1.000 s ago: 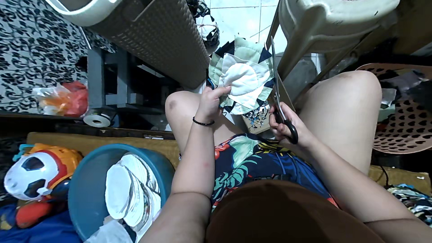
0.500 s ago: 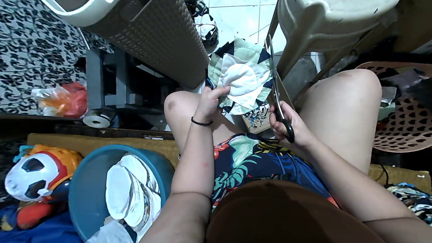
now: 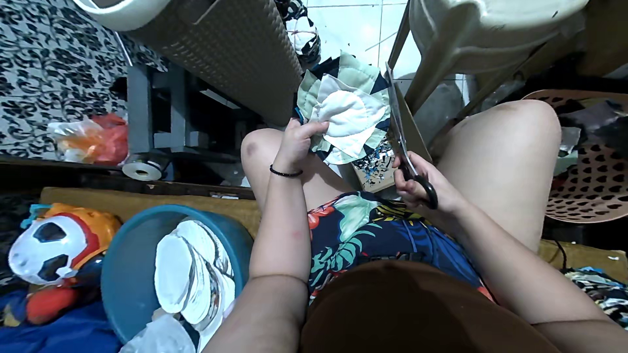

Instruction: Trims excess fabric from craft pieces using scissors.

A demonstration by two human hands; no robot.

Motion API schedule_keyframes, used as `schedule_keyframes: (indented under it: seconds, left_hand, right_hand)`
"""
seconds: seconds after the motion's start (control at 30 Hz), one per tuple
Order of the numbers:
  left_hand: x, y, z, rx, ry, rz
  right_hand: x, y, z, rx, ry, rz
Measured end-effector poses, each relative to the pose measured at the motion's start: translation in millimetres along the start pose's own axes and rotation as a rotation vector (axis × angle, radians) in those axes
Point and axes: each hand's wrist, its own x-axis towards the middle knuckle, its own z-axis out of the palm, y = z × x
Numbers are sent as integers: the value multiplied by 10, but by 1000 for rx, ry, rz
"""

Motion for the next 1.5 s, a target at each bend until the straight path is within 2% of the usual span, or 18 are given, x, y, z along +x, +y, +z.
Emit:
schedule_keyframes:
  seconds: [0.27, 0.53, 0.7, 0.93, 1.17, 1.5]
  left_hand:
    - [-14, -4, 22, 0, -62, -64]
    - [-14, 35, -15, 56, -88, -27]
    - [4, 36, -76, 65, -92, -31]
    - [-4, 30, -58, 93, -103, -31]
    - [-28, 32, 12, 72, -110, -44]
    - [-10, 40, -54, 42, -107, -59]
  right_hand:
    - [21, 23, -15, 0, 0, -52]
    - [-17, -13, -6, -19, 33, 17]
    - [-50, -16, -10, -63, 6, 31]
    - [-61, 18, -40, 45, -72, -18]
    - [-32, 11, -27, -1, -27, -50]
    - [-62, -52, -33, -79, -4, 18]
